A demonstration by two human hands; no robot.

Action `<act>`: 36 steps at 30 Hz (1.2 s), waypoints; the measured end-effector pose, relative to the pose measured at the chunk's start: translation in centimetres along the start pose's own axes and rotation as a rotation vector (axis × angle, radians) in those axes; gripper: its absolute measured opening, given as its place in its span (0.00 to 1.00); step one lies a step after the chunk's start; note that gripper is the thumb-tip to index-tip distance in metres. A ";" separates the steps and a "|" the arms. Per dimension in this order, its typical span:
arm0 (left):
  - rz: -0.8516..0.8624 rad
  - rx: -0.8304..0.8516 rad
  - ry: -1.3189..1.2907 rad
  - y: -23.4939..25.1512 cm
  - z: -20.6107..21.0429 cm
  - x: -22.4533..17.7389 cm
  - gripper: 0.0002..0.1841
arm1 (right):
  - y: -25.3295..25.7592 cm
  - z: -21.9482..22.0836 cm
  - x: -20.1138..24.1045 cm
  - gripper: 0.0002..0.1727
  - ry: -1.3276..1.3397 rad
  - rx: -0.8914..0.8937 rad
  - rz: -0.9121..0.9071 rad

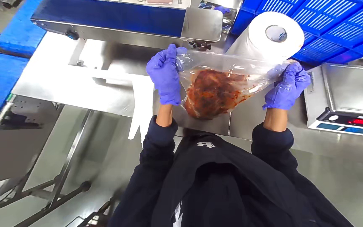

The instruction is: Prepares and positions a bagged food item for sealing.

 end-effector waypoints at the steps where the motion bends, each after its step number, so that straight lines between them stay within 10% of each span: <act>1: -0.049 -0.010 -0.005 0.1 0.2 0.3 0.15 | 0.1 0.1 -0.4 0.20 0.007 -0.020 0.032; 9: 0.172 0.204 -0.044 -1.6 -1.3 1.1 0.17 | -1.0 -0.7 -2.0 0.13 0.091 0.063 0.025; 15: -0.163 0.339 -0.048 -9.7 -0.3 8.8 0.15 | -4.4 -1.0 -8.2 0.08 0.191 0.180 0.263; 26: -0.262 0.243 -0.151 -9.2 0.8 8.8 0.08 | -7.1 1.4 -10.8 0.13 0.150 0.191 0.485; 36: -0.416 -0.033 -0.355 -11.9 -2.4 13.8 0.08 | -8.1 3.3 -10.8 0.13 0.119 0.378 0.340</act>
Point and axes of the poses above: each hand's wrist, its own y-axis towards the middle knuckle, its own z-axis out of the palm, x = y × z, the point moved 10 cm from there along y, towards the middle knuckle, and after that the axes turned 13 degrees about z, right-handed, at the moved point
